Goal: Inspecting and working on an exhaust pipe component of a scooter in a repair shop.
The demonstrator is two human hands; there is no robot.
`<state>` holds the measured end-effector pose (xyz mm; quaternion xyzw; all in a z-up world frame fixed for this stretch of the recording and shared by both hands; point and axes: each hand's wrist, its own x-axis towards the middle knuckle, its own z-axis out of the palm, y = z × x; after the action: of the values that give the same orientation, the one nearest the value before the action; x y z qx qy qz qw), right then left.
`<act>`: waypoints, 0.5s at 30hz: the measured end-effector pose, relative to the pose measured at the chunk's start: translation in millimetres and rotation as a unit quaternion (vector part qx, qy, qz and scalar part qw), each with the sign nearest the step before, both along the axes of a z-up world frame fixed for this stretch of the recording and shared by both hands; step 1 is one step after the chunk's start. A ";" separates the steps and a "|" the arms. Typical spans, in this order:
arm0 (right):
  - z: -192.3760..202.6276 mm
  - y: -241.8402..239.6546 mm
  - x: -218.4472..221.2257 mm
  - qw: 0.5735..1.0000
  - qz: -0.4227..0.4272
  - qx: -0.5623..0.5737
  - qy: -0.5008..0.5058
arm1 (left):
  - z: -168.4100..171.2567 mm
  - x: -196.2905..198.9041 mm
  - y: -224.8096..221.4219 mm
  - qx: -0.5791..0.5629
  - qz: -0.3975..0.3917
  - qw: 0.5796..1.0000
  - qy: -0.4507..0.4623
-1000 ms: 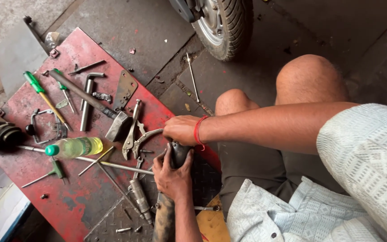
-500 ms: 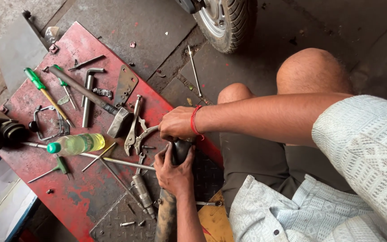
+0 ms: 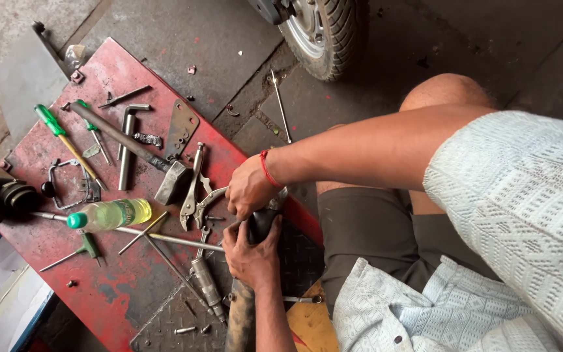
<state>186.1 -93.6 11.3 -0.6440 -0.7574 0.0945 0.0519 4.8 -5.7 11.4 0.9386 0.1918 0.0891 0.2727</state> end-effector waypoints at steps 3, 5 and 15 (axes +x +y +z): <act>5.7 2.5 3.8 0.999 0.044 -0.014 -0.015 | 1.3 0.9 -0.4 0.012 -0.001 1.000 0.007; 2.1 4.2 3.2 0.998 0.053 -0.012 -0.026 | -1.2 -0.5 0.7 0.008 0.001 1.000 -0.003; -29.1 11.4 -8.0 0.999 0.009 -0.042 -0.009 | -59.9 -6.2 21.1 0.045 -0.018 0.997 -0.066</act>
<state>178.0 -82.2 -17.8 -0.6396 -0.7589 0.1209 0.0172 -1.4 15.4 -48.5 0.9453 0.1519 0.1539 0.2441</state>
